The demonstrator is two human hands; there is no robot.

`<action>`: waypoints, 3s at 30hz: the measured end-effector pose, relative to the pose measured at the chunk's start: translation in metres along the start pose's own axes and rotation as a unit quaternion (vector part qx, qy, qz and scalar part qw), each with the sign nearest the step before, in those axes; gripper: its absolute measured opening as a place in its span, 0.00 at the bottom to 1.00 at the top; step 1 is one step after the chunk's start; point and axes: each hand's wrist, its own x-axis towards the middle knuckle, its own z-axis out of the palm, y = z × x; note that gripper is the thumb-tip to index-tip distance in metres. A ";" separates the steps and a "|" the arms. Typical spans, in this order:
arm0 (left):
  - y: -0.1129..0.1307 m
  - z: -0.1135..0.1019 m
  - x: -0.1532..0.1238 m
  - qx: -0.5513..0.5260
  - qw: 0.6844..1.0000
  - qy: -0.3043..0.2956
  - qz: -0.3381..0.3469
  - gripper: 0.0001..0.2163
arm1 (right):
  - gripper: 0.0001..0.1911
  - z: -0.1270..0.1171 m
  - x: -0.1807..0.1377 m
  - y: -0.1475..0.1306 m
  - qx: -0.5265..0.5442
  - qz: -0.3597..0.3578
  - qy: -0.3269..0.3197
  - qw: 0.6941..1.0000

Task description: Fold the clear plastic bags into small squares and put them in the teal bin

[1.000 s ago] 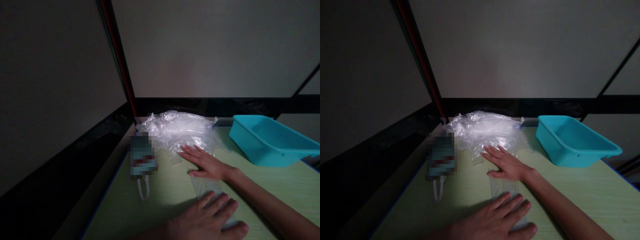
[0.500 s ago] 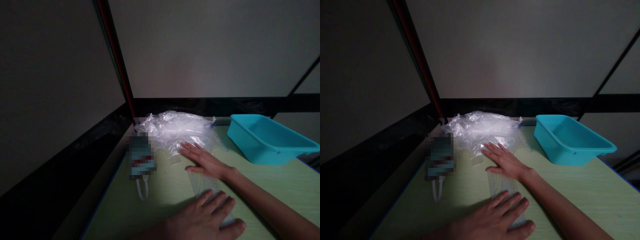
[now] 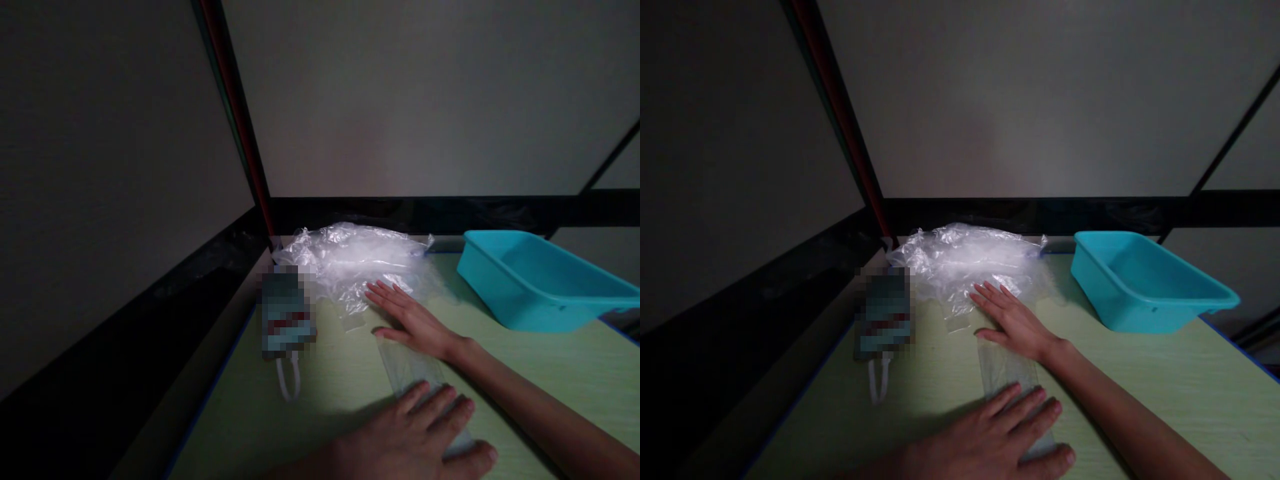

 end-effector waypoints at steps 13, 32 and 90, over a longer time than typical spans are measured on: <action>-0.001 0.003 0.000 -0.002 1.000 -0.003 0.003 0.17 | 0.42 -0.005 -0.002 -0.013 0.024 -0.072 -0.085 0.994; -0.001 0.002 -0.001 0.013 1.000 -0.003 0.004 0.17 | 0.41 0.005 0.007 -0.004 -0.081 0.029 -0.026 0.996; -0.001 0.002 0.000 0.006 1.000 -0.007 0.005 0.17 | 0.41 0.001 0.002 -0.003 -0.016 -0.026 -0.044 0.999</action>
